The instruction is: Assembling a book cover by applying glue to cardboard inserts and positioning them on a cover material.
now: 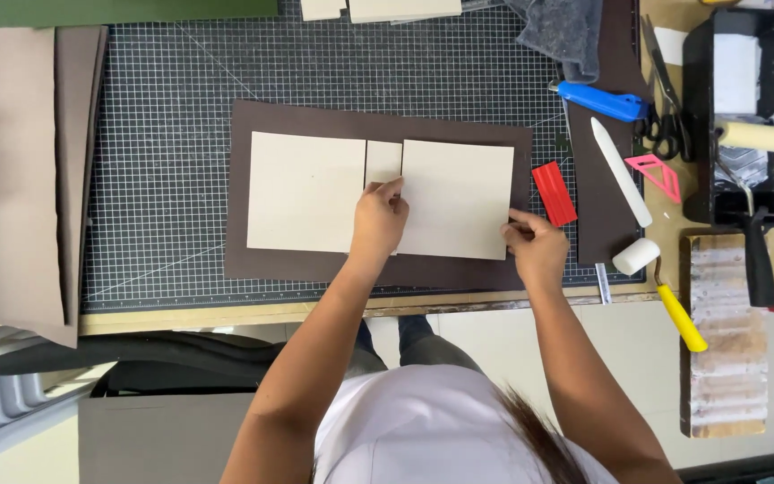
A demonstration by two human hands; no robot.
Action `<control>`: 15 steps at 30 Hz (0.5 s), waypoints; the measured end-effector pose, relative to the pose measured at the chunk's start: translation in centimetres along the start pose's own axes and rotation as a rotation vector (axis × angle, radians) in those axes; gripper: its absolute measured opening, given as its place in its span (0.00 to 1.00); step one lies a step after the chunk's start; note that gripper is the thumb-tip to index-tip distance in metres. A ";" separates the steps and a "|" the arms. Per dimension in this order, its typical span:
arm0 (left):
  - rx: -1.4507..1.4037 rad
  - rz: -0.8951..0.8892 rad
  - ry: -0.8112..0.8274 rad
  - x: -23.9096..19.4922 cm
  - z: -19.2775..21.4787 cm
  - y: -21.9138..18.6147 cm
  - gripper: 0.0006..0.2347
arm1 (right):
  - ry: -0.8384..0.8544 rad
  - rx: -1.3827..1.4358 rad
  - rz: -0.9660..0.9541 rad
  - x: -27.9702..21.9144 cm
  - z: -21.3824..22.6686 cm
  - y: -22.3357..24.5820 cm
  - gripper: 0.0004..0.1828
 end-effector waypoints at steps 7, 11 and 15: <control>0.055 0.005 0.009 0.4 -0.2 0.3 0.15 | 0.025 0.013 -0.019 -0.2 -0.3 -0.2 0.16; 0.101 -0.020 0.013 0.2 0.0 -0.3 0.14 | 0.021 0.023 -0.011 -0.1 -0.3 -0.8 0.16; 0.119 -0.038 0.009 0.1 0.1 -0.5 0.13 | 0.021 0.052 -0.011 0.0 -0.4 -1.4 0.16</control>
Point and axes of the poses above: each hand's wrist, its own x-axis towards the middle knuckle, its own z-axis out of the back of the hand, y = z × x, the point moved 8 cm from there along x, towards the middle knuckle, and after that the axes turned 3 degrees about -y, right-handed, at the moved point
